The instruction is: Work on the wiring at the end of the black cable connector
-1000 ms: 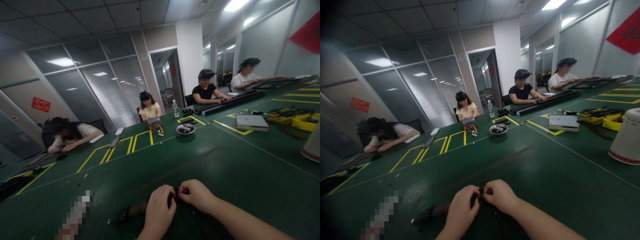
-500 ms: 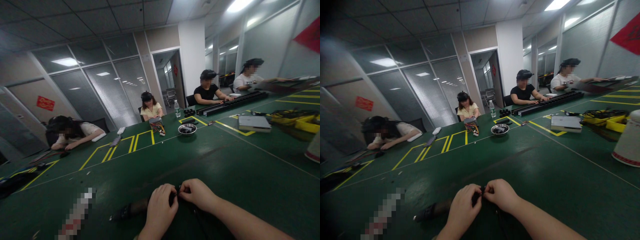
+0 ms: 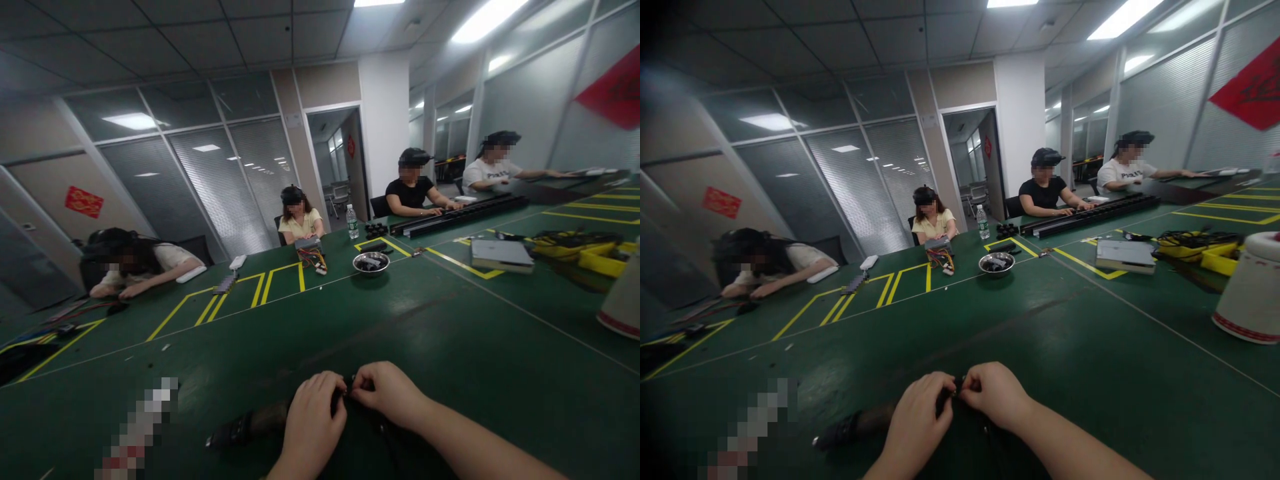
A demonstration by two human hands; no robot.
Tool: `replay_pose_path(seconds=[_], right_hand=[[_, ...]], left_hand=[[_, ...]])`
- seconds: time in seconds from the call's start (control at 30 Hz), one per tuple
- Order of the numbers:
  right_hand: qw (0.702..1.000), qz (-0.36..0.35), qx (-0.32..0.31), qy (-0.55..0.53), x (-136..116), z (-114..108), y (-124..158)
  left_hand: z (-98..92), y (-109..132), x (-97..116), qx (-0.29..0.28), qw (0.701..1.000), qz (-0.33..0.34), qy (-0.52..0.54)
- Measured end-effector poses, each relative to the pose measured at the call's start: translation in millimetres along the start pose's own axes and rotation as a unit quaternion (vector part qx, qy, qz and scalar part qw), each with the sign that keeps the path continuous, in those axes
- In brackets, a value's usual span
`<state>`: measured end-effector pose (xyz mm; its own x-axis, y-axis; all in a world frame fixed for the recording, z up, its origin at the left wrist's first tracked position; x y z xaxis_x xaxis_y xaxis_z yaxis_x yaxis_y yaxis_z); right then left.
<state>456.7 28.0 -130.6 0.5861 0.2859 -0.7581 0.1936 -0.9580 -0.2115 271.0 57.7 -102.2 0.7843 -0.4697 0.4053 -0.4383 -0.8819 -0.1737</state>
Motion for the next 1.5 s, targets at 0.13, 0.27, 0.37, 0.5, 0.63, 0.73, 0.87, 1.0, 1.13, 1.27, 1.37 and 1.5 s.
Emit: replay_pose_path(seconds=[0.13, 0.27, 0.37, 0.5, 0.63, 0.73, 0.87, 1.0, 1.13, 1.27, 1.37, 1.5], right_hand=[[1.000, -0.002, -0.006, 0.002, -2.0, -0.4, -0.5], [1.000, -0.013, -0.006, 0.018, -4.1, -2.2, -0.7], [0.999, -0.024, -0.005, 0.020, -3.5, -2.9, -0.5], [0.999, -0.030, -0.015, 0.011, -1.9, -3.1, -0.6], [0.999, -0.037, -0.017, 0.015, -2.5, -4.8, -0.2], [0.999, -0.037, -0.020, 0.012, -3.1, -5.6, 0.4], [0.999, -0.040, -0.021, 0.014, -0.9, -4.1, -0.1], [0.999, -0.044, -0.020, 0.016, 0.9, -2.6, -1.5], [0.999, -0.043, -0.023, 0.021, -1.0, -3.5, -2.4], [0.999, -0.039, -0.019, 0.024, -3.2, -4.2, -2.6], [0.999, -0.038, -0.017, 0.020, -3.2, -3.5, -2.4], [0.999, -0.046, -0.014, 0.016, -0.8, -1.6, -2.8]], left_hand=[[1.3, 0.6, -0.2, 0.002, 1.000, 0.002, -0.002], [3.0, 0.8, -1.0, 0.007, 1.000, 0.004, -0.010], [4.4, 0.5, -2.3, 0.007, 1.000, 0.012, -0.019], [4.6, 0.9, -3.5, -0.003, 1.000, 0.014, -0.027], [3.0, 2.1, -2.5, -0.008, 0.999, 0.018, -0.028], [1.4, 2.6, -0.6, -0.008, 0.999, 0.018, -0.026], [-0.9, 2.3, 2.6, -0.018, 0.999, 0.002, -0.033], [-2.0, 1.5, 3.8, -0.021, 0.999, -0.003, -0.037], [-0.4, 0.7, 1.5, -0.020, 0.999, -0.002, -0.026], [1.4, 0.8, -1.2, -0.019, 1.000, 0.000, -0.017], [2.0, 0.9, -2.4, -0.013, 1.000, 0.005, -0.014], [2.9, 0.2, -3.2, -0.006, 1.000, 0.018, -0.018]])
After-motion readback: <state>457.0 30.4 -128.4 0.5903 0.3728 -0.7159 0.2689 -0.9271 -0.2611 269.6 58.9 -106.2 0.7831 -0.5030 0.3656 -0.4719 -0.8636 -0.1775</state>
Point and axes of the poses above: each hand's wrist, its own y-axis away from the middle knuckle, its own z-axis out of the palm, x = y × z, the point moved 1 cm from there along -y, towards the middle knuckle, and after that the axes turned 13 degrees about -z, right-handed, at the moved point
